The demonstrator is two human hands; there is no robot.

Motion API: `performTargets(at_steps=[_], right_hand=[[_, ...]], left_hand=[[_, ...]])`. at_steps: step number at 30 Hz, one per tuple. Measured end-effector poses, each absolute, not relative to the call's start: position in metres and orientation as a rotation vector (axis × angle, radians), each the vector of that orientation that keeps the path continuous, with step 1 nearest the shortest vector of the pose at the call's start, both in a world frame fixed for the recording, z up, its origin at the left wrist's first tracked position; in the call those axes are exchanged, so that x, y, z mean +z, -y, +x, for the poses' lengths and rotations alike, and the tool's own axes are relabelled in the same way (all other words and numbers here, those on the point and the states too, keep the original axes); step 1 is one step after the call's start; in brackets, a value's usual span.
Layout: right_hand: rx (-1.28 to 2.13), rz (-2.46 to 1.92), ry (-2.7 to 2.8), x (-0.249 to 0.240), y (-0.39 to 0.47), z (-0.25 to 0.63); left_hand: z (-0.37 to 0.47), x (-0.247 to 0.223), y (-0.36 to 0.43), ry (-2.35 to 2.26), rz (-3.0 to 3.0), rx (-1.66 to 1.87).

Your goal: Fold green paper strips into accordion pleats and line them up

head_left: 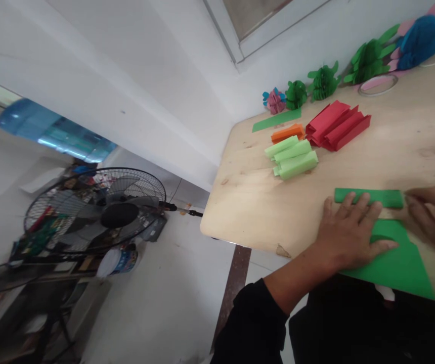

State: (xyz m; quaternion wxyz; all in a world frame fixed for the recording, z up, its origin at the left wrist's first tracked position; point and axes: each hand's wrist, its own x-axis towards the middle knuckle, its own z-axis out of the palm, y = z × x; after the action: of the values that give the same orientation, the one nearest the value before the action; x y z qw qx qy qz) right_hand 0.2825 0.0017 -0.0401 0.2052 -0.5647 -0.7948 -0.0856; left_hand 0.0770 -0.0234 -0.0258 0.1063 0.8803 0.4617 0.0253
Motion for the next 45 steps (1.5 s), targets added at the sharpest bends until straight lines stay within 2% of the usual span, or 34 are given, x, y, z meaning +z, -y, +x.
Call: performTargets(at_steps=[4, 10, 25, 41, 45], right_hand=[[-0.361, -1.140, 2.420, -0.038, 0.011, 0.270], [-0.488, -0.974, 2.444, -0.041, 0.017, 0.268], [-0.497, -1.135, 2.374, -0.049, 0.024, 0.269], [-0.481, -1.368, 2.286, -0.040, 0.044, 0.272], [-0.523, -1.291, 2.267, -0.047, 0.043, 0.278]], left_hand=[[0.077, -0.023, 0.025, -1.405, 2.684, 0.025], [0.077, -0.020, 0.029, -1.436, 2.763, 0.035], [0.052, -0.030, 0.029, -1.623, 2.505, 0.107], [0.051, -0.028, 0.028, -1.583, 2.348, 0.208], [0.045, -0.024, 0.027, -1.565, 2.283, 0.263]])
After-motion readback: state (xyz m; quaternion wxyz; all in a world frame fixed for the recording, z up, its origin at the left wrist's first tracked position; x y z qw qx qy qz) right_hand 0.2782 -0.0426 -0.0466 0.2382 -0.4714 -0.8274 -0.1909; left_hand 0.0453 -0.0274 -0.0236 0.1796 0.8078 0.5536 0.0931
